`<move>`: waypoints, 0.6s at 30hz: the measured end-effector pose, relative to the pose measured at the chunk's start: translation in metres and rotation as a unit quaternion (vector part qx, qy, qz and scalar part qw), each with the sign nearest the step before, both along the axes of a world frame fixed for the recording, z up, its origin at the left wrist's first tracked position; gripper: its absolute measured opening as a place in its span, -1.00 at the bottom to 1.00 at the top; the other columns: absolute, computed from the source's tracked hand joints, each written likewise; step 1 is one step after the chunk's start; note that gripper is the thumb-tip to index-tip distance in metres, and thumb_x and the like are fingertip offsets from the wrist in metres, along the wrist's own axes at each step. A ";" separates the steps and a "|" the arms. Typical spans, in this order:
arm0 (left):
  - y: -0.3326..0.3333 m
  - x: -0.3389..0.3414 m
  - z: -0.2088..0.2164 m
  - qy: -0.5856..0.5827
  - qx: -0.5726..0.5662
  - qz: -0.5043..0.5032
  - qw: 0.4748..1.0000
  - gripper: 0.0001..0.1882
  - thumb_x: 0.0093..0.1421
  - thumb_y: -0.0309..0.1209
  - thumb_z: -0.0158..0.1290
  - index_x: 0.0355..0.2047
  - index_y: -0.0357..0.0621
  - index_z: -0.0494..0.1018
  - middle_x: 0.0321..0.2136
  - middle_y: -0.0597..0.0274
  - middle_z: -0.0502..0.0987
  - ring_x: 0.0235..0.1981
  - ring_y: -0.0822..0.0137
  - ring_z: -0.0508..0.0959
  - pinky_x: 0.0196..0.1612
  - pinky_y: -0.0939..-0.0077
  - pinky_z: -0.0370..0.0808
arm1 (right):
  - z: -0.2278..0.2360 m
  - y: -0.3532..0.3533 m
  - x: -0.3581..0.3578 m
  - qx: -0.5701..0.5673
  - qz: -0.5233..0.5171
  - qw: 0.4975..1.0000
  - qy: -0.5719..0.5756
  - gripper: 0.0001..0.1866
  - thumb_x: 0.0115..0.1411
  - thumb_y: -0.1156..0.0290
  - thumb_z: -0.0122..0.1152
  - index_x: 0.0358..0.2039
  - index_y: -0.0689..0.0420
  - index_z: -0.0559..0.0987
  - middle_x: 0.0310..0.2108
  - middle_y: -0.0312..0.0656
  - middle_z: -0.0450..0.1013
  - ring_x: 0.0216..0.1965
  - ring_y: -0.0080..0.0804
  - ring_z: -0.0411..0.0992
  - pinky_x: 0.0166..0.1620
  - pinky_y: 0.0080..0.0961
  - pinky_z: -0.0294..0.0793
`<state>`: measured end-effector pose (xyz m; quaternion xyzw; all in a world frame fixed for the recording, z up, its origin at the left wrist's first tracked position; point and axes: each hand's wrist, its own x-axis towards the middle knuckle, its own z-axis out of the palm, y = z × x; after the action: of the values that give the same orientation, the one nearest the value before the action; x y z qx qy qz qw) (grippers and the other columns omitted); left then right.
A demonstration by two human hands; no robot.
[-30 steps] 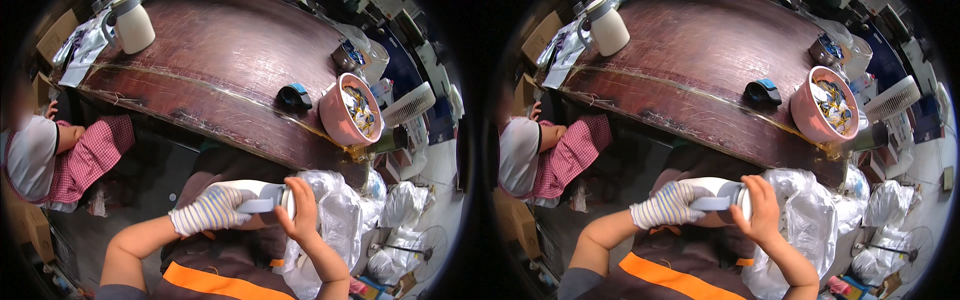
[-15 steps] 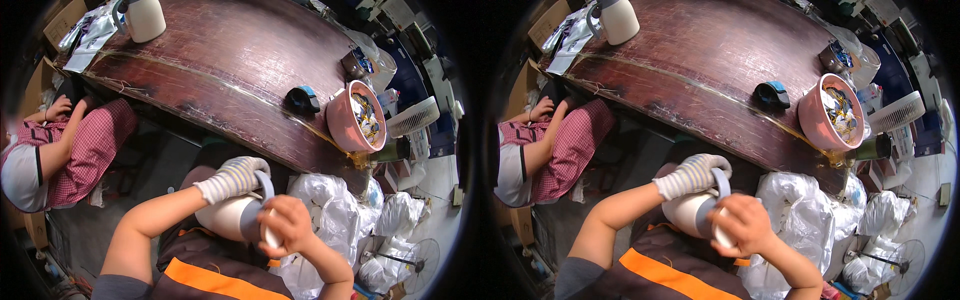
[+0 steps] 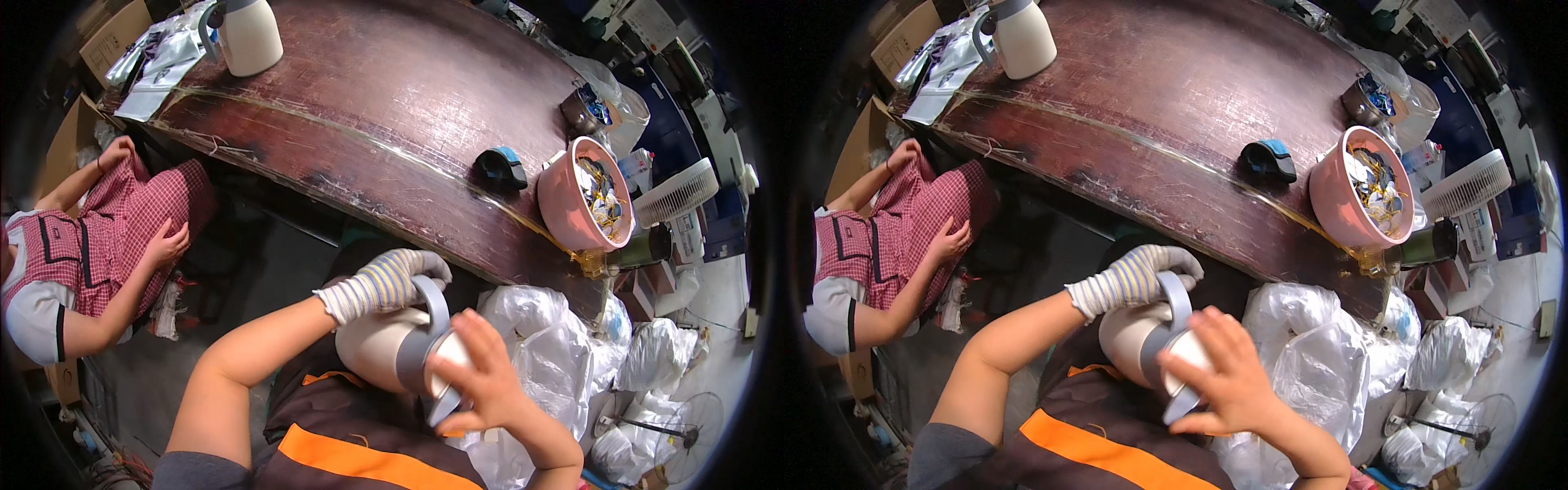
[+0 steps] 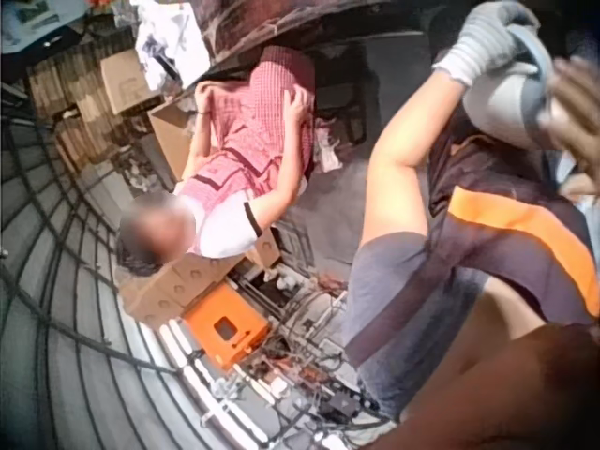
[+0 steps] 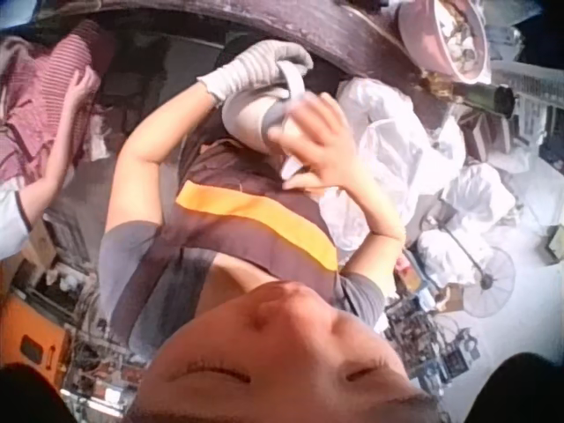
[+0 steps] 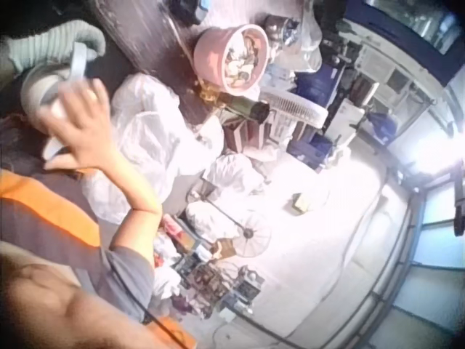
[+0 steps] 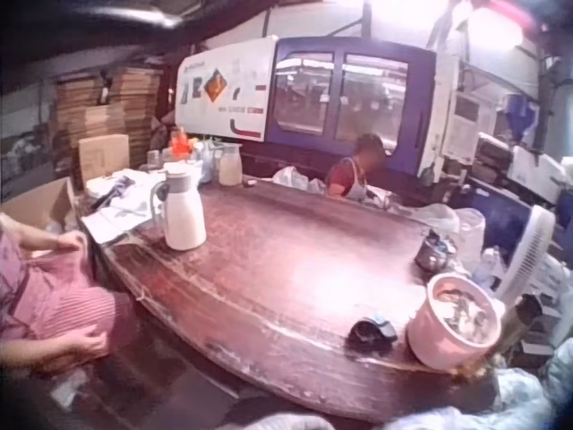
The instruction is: The person assembles white kettles by inserting a filter, placing a lid, and securing a rubber band around the neck. They repeat this process for multiple kettles, placing each completed unit on the table.
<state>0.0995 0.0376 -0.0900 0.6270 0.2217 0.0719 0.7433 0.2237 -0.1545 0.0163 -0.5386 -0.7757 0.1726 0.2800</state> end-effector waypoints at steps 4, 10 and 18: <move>-0.003 0.000 0.000 0.029 0.096 -0.014 0.995 -0.80 0.15 -0.38 0.20 -0.22 -0.15 0.56 -0.37 0.21 0.61 -0.28 0.49 0.57 -0.18 0.54 0.50 | 0.007 0.011 -0.010 0.055 0.065 0.991 -0.101 -0.27 0.05 -0.39 0.03 0.00 -0.09 0.57 0.02 -0.13 0.41 0.12 -0.18 0.33 0.14 -0.05 0.24; -0.034 -0.034 0.067 0.090 0.166 -0.174 0.966 -0.66 0.03 -0.22 0.21 -0.24 -0.17 0.56 -0.37 0.06 0.62 -0.36 0.15 0.62 -0.27 0.37 0.51 | -0.037 0.020 0.038 -0.137 -0.216 0.955 0.153 -0.24 0.15 -0.26 -0.02 0.14 0.11 0.41 0.07 0.08 0.31 0.11 0.07 0.29 0.17 -0.21 0.26; -0.050 -0.037 0.071 0.002 -0.315 -0.087 0.945 -0.71 0.17 -0.28 0.20 -0.18 -0.18 0.49 -0.57 0.42 0.41 -0.66 0.57 0.33 -0.60 0.70 0.24 | -0.014 0.049 0.095 -0.058 -0.126 0.973 0.184 -0.40 0.19 0.03 0.16 0.12 0.18 0.42 0.13 -0.03 0.31 0.25 -0.14 0.20 0.27 -0.31 0.16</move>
<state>0.0624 -0.0122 -0.0193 0.3773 0.1793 -0.0676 0.9060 0.3182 -0.1050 0.0021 -0.6062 -0.6255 0.2768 0.4058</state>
